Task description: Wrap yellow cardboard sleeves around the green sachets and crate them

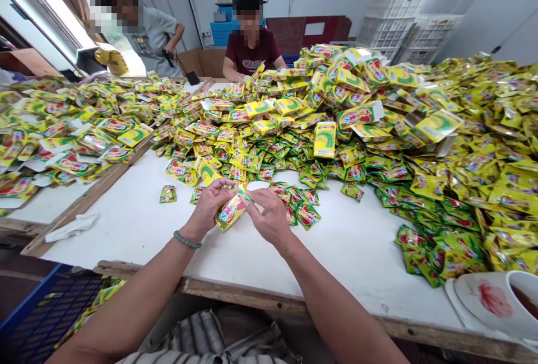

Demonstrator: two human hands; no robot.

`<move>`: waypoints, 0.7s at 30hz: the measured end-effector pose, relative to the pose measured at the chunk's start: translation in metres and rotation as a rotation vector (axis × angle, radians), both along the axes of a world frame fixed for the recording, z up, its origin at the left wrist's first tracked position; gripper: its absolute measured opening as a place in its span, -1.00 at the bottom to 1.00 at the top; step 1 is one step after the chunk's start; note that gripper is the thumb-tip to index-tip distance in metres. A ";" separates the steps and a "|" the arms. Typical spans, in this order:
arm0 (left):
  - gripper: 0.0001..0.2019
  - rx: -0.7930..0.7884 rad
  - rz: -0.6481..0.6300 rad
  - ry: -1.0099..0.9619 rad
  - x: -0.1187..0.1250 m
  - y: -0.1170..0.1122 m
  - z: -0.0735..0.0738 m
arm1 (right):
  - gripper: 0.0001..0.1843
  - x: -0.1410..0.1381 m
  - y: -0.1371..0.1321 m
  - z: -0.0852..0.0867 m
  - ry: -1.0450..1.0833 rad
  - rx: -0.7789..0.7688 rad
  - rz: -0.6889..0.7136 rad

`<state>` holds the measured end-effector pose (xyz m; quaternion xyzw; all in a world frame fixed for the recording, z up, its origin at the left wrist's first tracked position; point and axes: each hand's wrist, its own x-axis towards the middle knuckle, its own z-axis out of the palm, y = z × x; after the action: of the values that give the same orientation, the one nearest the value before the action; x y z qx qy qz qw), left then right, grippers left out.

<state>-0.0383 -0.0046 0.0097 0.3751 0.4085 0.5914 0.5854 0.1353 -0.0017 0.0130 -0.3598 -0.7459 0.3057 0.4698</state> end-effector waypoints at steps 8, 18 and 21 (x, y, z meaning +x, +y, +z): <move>-0.43 -0.022 -0.061 0.015 0.003 0.002 0.005 | -0.68 -0.003 0.001 -0.004 0.024 -0.019 -0.027; -0.41 -0.041 -0.008 0.173 -0.005 -0.007 0.012 | -0.64 -0.008 0.006 -0.011 -0.177 0.055 0.016; -0.47 -0.018 -0.019 0.485 -0.032 -0.020 0.035 | -0.62 0.006 0.016 -0.014 -0.344 0.127 -0.227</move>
<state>-0.0705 -0.0242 0.0449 0.5046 0.5388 0.4750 0.4791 0.1409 0.0147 -0.0015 -0.4580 -0.7877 0.1373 0.3884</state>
